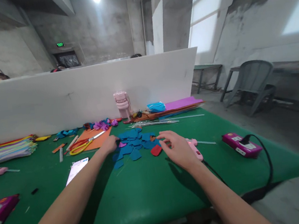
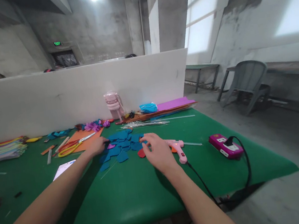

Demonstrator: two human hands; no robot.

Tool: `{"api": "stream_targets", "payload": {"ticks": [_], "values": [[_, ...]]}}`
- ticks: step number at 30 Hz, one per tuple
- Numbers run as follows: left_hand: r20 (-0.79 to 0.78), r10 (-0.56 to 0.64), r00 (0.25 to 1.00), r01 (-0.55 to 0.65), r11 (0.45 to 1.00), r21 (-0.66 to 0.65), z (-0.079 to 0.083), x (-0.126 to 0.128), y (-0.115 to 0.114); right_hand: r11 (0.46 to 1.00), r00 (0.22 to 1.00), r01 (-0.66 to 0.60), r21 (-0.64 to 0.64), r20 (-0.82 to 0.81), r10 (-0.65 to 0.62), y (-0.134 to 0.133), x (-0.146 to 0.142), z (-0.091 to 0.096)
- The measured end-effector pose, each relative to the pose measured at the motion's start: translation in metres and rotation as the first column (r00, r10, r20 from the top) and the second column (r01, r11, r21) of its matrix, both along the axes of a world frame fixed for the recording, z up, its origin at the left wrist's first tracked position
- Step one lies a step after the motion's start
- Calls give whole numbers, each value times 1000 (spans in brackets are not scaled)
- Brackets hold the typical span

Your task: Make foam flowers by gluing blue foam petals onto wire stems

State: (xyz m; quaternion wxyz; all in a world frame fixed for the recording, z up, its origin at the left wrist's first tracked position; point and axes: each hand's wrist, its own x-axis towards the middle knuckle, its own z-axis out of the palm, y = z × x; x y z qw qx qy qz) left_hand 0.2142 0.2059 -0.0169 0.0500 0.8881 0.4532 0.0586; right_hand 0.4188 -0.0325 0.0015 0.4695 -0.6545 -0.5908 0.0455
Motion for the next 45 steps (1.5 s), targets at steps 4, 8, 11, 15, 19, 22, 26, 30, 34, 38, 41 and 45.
{"api": "stream_targets", "payload": {"ticks": [4, 8, 11, 15, 19, 22, 26, 30, 34, 38, 41, 45], "values": [[68, -34, 997, 32, 999, 35, 17, -11, -4, 1000, 1000, -16, -3, 23, 16, 0, -2, -2], [78, 5, 997, -7, 1000, 18, 29, -30, -5, 1000, 1000, -13, -14, 14, 13, 0, 0, -2], [74, 1, 997, 4, 998, -69, 19, -31, -10, 1000, 1000, -14, -9, 19, 14, 0, -1, -1], [138, 24, 990, -6, 992, -126, 3, -16, -17, 999, 998, -45, -32, 48, 46, 1, -6, -2], [247, 73, 966, -30, 984, -175, 11, -11, -28, 997, 998, -64, -53, 22, 66, 3, -9, -3], [392, 111, 913, -13, 969, -246, 27, -15, -56, 993, 992, -102, -64, -79, 97, 7, -16, -5], [718, 451, 530, 271, 712, -647, 37, -16, -115, 955, 840, -289, -68, -496, 219, 12, -43, -6], [712, 615, 339, 390, 597, -701, 33, -9, -168, 918, 570, -395, 21, -779, 263, 13, -73, -8], [720, 630, 290, 397, 606, -690, 24, -10, -190, 930, 531, -366, 31, -814, 236, 9, -83, -14], [698, 649, 303, 549, 480, -684, 16, -22, -190, 854, 487, -518, -54, -839, 243, 1, -82, -18], [704, 590, 396, 591, 423, -687, 9, -27, -188, 802, 494, -585, -120, -837, 236, -5, -81, -21], [737, 524, 426, 477, 563, -675, 2, -25, -187, 840, 552, -524, -140, -807, 210, -5, -83, -25]]}}
